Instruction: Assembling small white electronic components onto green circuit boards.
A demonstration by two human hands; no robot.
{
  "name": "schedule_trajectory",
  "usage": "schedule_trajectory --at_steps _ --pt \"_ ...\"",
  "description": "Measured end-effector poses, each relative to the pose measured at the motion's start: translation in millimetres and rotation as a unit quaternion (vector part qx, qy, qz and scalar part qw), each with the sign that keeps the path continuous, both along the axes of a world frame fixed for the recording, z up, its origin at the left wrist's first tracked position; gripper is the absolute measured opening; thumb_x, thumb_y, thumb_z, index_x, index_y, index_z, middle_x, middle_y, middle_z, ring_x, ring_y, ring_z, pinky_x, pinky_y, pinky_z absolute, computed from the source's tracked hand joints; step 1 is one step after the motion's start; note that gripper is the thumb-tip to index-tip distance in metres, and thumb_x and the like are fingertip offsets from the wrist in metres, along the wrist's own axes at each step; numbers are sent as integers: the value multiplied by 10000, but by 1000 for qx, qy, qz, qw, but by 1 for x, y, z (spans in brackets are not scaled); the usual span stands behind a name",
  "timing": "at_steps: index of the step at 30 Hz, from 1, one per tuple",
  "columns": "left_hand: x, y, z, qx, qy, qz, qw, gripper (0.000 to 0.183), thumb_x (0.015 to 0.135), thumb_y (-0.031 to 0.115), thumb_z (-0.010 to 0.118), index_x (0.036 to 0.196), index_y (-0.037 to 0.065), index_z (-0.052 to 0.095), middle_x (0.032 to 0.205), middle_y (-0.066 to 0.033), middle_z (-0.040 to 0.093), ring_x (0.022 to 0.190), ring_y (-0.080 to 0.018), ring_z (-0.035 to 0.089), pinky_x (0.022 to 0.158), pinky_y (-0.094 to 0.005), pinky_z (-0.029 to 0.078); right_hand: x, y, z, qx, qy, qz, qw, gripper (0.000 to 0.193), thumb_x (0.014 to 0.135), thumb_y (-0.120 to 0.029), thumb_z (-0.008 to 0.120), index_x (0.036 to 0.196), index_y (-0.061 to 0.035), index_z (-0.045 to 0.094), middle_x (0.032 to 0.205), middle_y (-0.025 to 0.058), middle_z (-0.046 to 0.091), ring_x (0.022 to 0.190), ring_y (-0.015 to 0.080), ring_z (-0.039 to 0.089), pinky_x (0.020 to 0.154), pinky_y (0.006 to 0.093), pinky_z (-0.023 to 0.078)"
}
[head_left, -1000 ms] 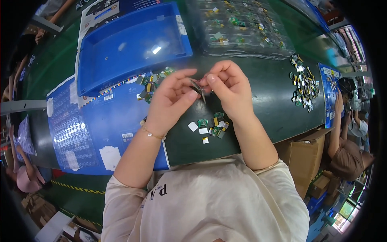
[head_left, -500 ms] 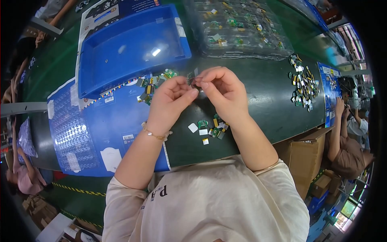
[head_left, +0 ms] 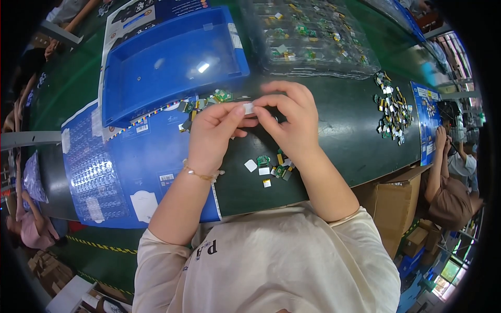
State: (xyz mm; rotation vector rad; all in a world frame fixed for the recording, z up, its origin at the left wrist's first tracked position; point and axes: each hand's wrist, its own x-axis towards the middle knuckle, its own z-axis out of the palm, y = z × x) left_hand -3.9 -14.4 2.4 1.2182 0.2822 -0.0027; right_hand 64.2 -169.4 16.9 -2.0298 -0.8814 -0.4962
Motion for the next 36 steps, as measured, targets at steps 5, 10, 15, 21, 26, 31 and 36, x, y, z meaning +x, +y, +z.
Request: schedule_trajectory --at_steps 5,10,15,21,26,31,36 --pt "-1 -1 2 27 -27 -15 999 206 909 105 581 1072 -4 644 955 -74 682 842 -131 661 679 -219 509 0 -1 -1 14 14 -5 1000 140 662 -87 746 783 -98 675 969 52 639 936 238 586 823 351 437" --pt "-1 -2 1 11 -45 -2 999 193 884 56 605 1060 -11 645 934 -78 682 838 -118 648 710 -222 507 0 -1 -1 9 23 -1 1000 138 662 -91 750 774 -91 670 971 57 640 934 239 587 821 351 438" --pt "0 -2 1 16 -53 -4 998 185 880 52 609 1049 -13 648 924 -78 681 828 -118 647 710 -224 506 4 -3 -1 12 66 26 997 135 683 -90 737 781 -83 645 992 73 632 954 252 578 846 352 431" --pt "0 -1 1 11 -53 -2 999 192 879 57 613 1054 -13 646 925 -80 681 830 -125 648 722 -226 508 8 -1 0 24 120 77 990 113 705 -60 689 774 -67 600 1015 88 606 984 248 561 870 350 421" --pt "3 7 5 -35 -32 55 997 213 890 82 606 1077 -15 633 946 -88 681 846 -129 647 747 -240 511 15 18 30 29 36 72 996 104 702 -39 663 767 -51 584 973 104 607 934 253 578 838 342 440" --pt "2 6 4 0 -54 -5 999 217 892 80 602 1082 -23 621 980 -96 675 883 -138 644 768 -242 512 66 65 29 -23 -38 35 998 45 708 -140 682 735 -107 668 896 39 648 871 257 598 754 391 464" --pt "0 3 2 8 -91 14 996 190 897 59 579 1069 -18 605 953 -101 675 843 -143 648 756 -248 506 55 60 35 -148 -81 7 986 75 706 -165 687 775 -135 688 907 22 645 897 260 577 762 388 455"
